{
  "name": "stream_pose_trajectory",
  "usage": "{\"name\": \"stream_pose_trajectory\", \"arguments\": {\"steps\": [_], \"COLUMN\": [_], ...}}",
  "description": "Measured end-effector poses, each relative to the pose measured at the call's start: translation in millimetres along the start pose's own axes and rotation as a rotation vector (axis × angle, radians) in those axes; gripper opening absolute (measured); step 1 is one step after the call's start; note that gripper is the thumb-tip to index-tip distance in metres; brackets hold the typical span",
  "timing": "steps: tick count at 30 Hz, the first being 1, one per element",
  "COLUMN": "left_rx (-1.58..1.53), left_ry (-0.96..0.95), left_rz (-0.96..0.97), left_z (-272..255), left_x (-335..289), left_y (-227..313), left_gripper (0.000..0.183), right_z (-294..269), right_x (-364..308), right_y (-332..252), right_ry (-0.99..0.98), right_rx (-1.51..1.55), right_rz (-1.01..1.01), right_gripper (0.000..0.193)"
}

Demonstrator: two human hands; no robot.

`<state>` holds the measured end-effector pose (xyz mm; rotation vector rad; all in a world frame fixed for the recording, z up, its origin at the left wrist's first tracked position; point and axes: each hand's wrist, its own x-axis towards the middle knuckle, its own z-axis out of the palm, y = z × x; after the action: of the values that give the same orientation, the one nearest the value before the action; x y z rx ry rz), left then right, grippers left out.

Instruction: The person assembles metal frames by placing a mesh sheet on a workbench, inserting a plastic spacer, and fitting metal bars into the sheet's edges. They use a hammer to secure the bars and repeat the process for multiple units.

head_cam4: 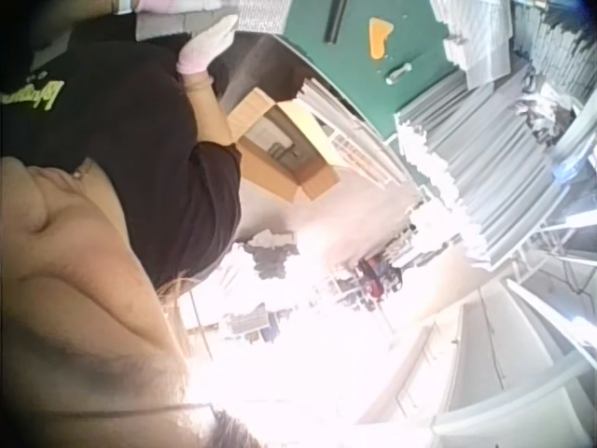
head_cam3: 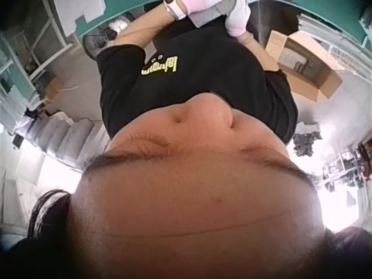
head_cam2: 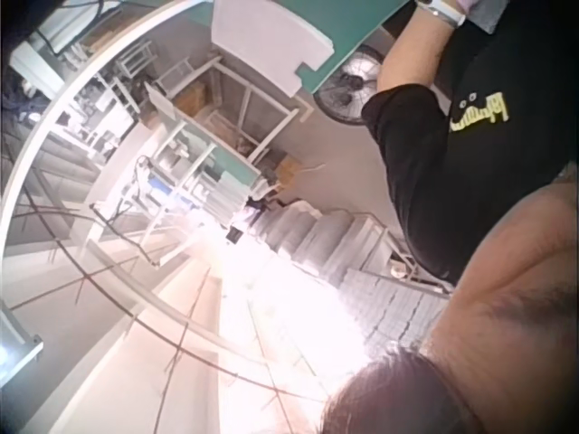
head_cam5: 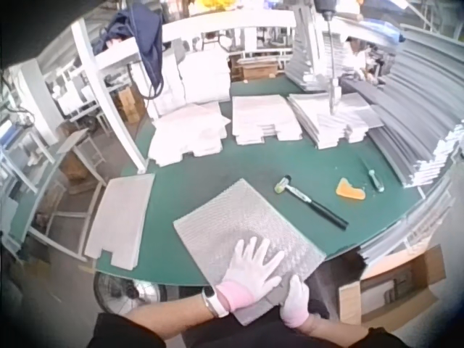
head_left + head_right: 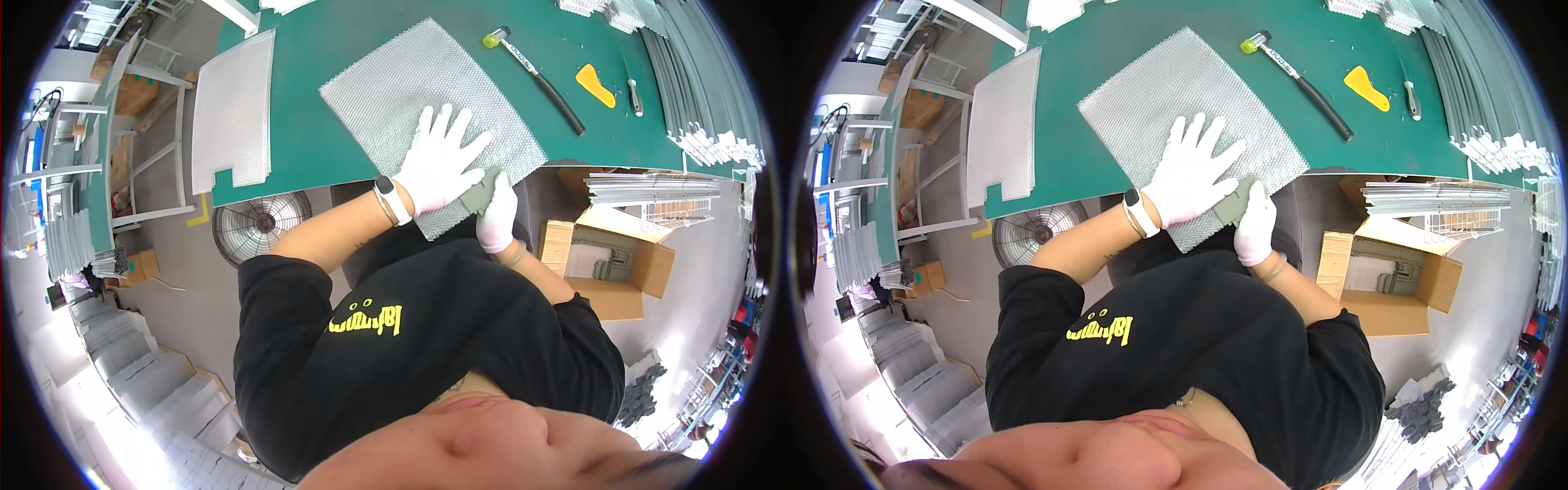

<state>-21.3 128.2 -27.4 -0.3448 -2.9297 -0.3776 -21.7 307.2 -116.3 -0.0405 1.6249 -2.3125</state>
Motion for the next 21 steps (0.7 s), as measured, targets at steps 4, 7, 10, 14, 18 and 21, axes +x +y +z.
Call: {"name": "stream_pose_trajectory", "arguments": {"steps": [4, 7, 10, 14, 18, 21], "left_rx": [0.009, 0.014, -0.01, -0.014, 0.005, 0.043], "left_ry": [-0.017, -0.003, -0.005, -0.012, -0.015, -0.03], "left_rz": [-0.019, -0.021, -0.002, 0.004, 0.036, 0.164], "left_z": [1.8, 0.3, 0.0, -2.1, -3.0, -4.6], "left_x": [-8.3, -8.3, -9.6, -9.4, -6.3, 10.0], "left_y": [10.4, 10.9, 12.4, 13.9, 11.1, -19.7], "left_gripper": [0.061, 0.06, 0.06, 0.059, 0.059, 0.061], "right_z": [5.5, 2.4, 7.4, -0.4, 16.2, -4.2], "right_x": [-6.9, -1.7, -9.4, -6.9, -1.5, 18.2], "right_y": [-8.5, -8.9, -14.3, -8.5, -0.6, -23.9], "right_ry": [0.055, -0.004, 0.072, 0.016, 0.114, -0.337], "right_rx": [0.033, 0.246, 0.221, 0.096, 0.169, -0.033], "right_rz": [0.003, 0.191, 0.18, 0.069, 0.18, 0.471], "right_gripper": [0.024, 0.016, 0.012, 0.014, 0.022, 0.033]}}
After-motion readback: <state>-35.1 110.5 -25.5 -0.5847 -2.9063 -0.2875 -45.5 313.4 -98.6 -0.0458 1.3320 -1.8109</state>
